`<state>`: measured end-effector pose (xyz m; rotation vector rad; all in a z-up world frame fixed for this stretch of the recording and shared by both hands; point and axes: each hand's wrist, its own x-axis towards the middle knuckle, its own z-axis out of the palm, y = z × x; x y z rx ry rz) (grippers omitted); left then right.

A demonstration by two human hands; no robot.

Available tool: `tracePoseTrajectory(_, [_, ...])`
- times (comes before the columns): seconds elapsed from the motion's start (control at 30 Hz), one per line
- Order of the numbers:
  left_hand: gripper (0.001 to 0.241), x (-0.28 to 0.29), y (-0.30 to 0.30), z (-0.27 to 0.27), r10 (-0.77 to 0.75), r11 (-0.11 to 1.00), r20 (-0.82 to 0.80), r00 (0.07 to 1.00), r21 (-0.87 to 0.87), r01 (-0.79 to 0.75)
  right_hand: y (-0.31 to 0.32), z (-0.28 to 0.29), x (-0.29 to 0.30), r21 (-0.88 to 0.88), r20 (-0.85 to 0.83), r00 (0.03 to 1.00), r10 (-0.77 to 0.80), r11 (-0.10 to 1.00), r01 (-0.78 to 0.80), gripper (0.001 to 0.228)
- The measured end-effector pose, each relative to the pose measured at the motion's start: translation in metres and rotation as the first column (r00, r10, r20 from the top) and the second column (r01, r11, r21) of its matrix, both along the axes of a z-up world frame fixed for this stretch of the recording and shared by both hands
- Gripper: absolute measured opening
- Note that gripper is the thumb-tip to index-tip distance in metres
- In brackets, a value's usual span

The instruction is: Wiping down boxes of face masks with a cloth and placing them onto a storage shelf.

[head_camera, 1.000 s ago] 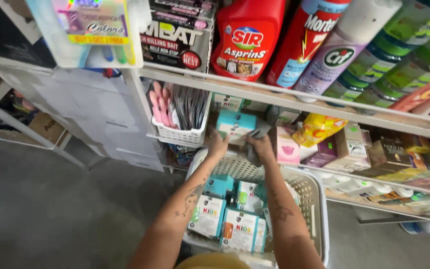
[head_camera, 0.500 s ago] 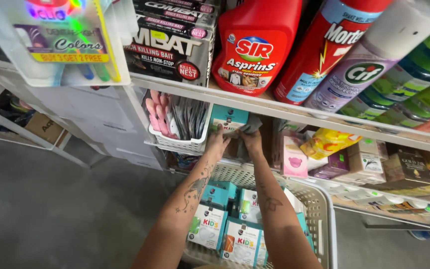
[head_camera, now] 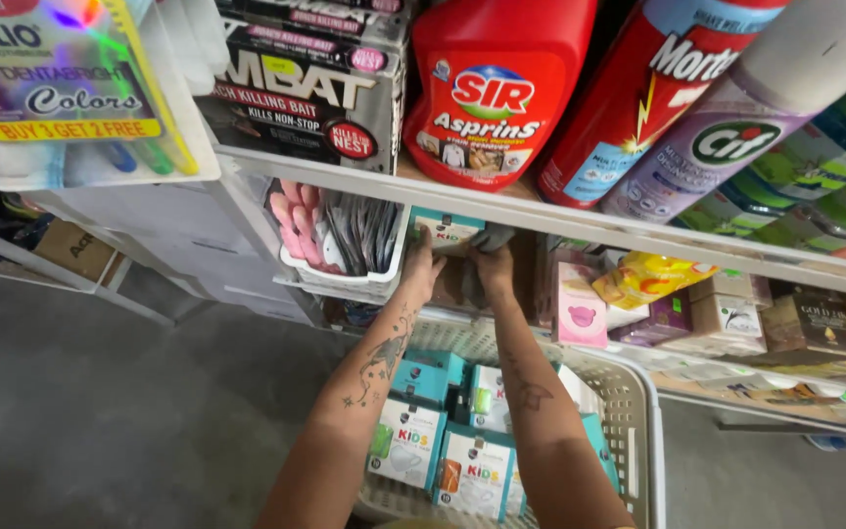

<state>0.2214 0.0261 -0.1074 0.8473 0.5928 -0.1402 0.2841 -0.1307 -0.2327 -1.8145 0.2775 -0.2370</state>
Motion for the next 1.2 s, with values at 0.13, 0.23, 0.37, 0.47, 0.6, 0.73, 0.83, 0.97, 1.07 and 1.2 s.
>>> tracePoseTrajectory(0.13, [0.070, -0.040, -0.012, 0.009, 0.021, 0.984, 0.202, 0.979, 0.170, -0.056, -0.006, 0.088, -0.074, 0.078, 0.154, 0.985, -0.072, 0.995, 0.061, 0.046])
tracePoseTrajectory(0.23, [0.027, -0.110, 0.000, -0.014, -0.382, 0.643, 0.408, 0.829, 0.761, -0.078, -0.011, 0.132, -0.171, -0.023, 0.012, 0.991, 0.135, 0.991, -0.135, 0.030])
tracePoseTrajectory(0.37, [0.021, -0.213, 0.014, -0.049, -0.612, -0.207, -0.353, 0.707, 0.935, 0.288, -0.032, 0.064, -0.250, -0.124, -0.460, 0.778, 0.429, 0.836, -0.534, 0.039])
tracePoseTrajectory(0.47, [0.092, -0.247, 0.022, -0.103, -0.529, -0.624, -0.563, 0.635, 0.765, 0.158, -0.020, 0.042, -0.274, -0.122, -0.713, 0.486, 0.505, 0.594, -0.795, 0.064])
tracePoseTrajectory(0.6, [0.123, -0.289, 0.010, -0.112, -0.454, -0.678, -0.746, 0.486, 0.644, 0.355, -0.019, 0.002, -0.293, -0.261, -0.772, 0.466, 0.433, 0.452, -0.853, 0.076])
tracePoseTrajectory(0.73, [0.094, -0.281, 0.007, -0.110, -0.436, -0.683, -0.747, 0.502, 0.638, 0.356, -0.031, 0.027, -0.293, -0.263, -0.882, 0.315, 0.350, 0.188, -0.946, 0.097])
tracePoseTrajectory(0.83, [0.113, -0.270, 0.018, -0.150, -0.539, -0.643, -0.677, 0.501, 0.715, 0.274, -0.063, 0.041, -0.300, -0.153, -0.864, 0.218, 0.454, 0.177, -0.972, 0.093])
tracePoseTrajectory(0.97, [0.114, -0.274, 0.020, -0.069, -0.644, -0.490, -0.609, 0.462, 0.793, 0.362, -0.061, 0.095, -0.305, -0.302, -0.858, 0.313, 0.407, 0.092, -0.949, 0.087])
tracePoseTrajectory(1.07, [0.134, -0.280, 0.011, 0.008, -0.860, -0.187, -0.366, 0.356, 0.874, 0.448, -0.063, 0.170, -0.307, -0.325, -0.787, 0.372, 0.492, 0.181, -0.928, 0.070])
tracePoseTrajectory(1.2, [0.135, -0.264, -0.008, 0.031, -0.840, 0.394, 0.009, 0.543, 0.698, 0.598, -0.078, 0.229, -0.293, -0.338, -0.336, 0.643, 0.688, 0.549, -0.764, 0.052])
